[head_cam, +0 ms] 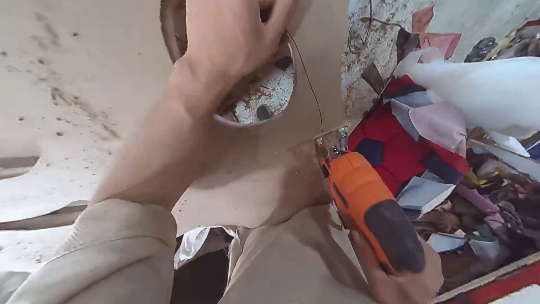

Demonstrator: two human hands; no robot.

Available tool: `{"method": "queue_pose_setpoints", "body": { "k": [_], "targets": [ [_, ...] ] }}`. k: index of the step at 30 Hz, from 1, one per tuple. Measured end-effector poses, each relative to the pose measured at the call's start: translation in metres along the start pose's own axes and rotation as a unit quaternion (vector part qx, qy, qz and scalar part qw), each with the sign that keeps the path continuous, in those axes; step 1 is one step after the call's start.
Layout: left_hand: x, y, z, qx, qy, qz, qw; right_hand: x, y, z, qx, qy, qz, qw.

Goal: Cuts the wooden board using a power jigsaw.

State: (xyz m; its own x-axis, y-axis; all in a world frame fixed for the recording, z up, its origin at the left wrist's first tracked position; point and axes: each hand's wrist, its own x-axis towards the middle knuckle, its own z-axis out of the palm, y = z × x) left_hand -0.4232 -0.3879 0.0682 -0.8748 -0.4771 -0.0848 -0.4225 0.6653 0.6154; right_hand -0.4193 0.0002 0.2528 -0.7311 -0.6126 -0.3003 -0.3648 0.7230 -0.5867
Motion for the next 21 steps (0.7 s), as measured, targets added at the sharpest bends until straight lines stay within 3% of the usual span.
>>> {"method": "queue_pose_setpoints", "body": {
  "k": [3,6,8,11,13,17,21],
  "targets": [
    [-0.008,0.013,0.008,-0.009,-0.155,-0.087,0.984,-0.003,0.003,0.0,0.004,-0.002,0.0,1.0],
    [-0.017,0.027,0.024,-0.082,-0.224,-0.137,0.962,-0.019,0.009,-0.005,0.025,-0.035,0.036,0.998],
    [-0.021,0.032,0.035,-0.182,-0.235,-0.179,0.938,-0.032,0.015,-0.01,0.039,-0.053,0.071,0.995],
    [-0.023,0.036,0.046,-0.472,-0.184,-0.243,0.827,-0.038,0.014,-0.016,0.06,-0.081,0.095,0.99],
    [-0.02,0.037,0.046,-0.537,-0.157,-0.277,0.781,-0.033,0.006,-0.016,0.036,-0.089,0.095,0.991],
    [-0.021,0.036,0.046,-0.511,-0.148,-0.29,0.795,0.015,-0.028,-0.011,0.014,-0.092,0.088,0.992],
    [-0.023,0.032,0.046,-0.487,-0.153,-0.276,0.814,0.034,-0.034,-0.011,0.028,-0.13,0.118,0.984]
  ]
}}
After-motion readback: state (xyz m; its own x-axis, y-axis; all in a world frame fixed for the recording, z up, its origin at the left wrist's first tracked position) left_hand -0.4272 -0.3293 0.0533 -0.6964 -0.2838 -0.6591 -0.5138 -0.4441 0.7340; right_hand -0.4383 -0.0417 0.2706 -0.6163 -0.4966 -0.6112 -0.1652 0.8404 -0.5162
